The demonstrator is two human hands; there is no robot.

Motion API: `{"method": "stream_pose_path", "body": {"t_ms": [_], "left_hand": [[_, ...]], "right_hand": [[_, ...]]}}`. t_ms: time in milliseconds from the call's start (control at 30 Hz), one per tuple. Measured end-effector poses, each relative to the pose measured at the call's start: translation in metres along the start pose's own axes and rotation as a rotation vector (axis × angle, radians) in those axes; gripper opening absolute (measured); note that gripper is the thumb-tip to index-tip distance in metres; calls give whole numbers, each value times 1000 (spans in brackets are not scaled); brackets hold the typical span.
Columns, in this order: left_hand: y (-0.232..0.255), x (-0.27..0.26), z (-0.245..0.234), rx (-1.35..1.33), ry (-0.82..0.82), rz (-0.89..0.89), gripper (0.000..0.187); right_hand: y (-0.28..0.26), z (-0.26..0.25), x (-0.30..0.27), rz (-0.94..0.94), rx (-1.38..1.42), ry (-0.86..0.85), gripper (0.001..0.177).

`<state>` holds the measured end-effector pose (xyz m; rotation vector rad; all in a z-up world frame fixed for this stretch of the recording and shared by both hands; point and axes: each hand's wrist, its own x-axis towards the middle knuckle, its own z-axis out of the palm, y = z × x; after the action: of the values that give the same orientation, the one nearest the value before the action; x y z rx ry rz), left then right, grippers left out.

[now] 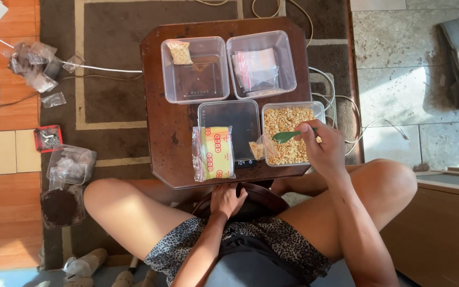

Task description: Scooping grains from a container into small plastic bags using a spoon.

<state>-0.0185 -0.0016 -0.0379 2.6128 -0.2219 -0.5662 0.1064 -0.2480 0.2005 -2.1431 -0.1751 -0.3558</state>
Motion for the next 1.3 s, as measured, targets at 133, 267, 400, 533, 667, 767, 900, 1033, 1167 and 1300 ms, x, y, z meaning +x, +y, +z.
{"method": "stream_pose_path", "body": {"t_ms": [133, 267, 400, 533, 667, 767, 900, 1033, 1167, 1300], "left_hand": [[-4, 0, 7, 7, 8, -7, 51], [-9, -1, 17, -10, 23, 8, 52], [-9, -1, 17, -31, 36, 21, 53], [-10, 0, 21, -14, 26, 26, 53], [8, -2, -17, -48, -110, -50, 56], [9, -2, -21, -43, -138, -57, 55], [11, -3, -23, -29, -111, -53, 52], [11, -6, -23, -34, -87, -40, 50], [10, -6, -25, -27, -58, -25, 52], [4, -3, -8, -21, -52, -19, 54]], "right_hand": [[13, -2, -7, -59, -68, -9, 26], [1, -2, -5, -100, 27, 21, 31], [5, 0, -2, -160, 9, 19, 32], [8, -6, 5, -147, -30, 62, 34], [22, -4, 6, 73, -168, 18, 25], [26, -1, 2, 104, -243, -37, 22], [15, -5, -4, 262, -195, -38, 20], [3, -11, -5, 414, -125, 13, 30], [1, -10, 3, 447, 53, 63, 35], [-2, -7, 8, 395, 127, 91, 37]]}}
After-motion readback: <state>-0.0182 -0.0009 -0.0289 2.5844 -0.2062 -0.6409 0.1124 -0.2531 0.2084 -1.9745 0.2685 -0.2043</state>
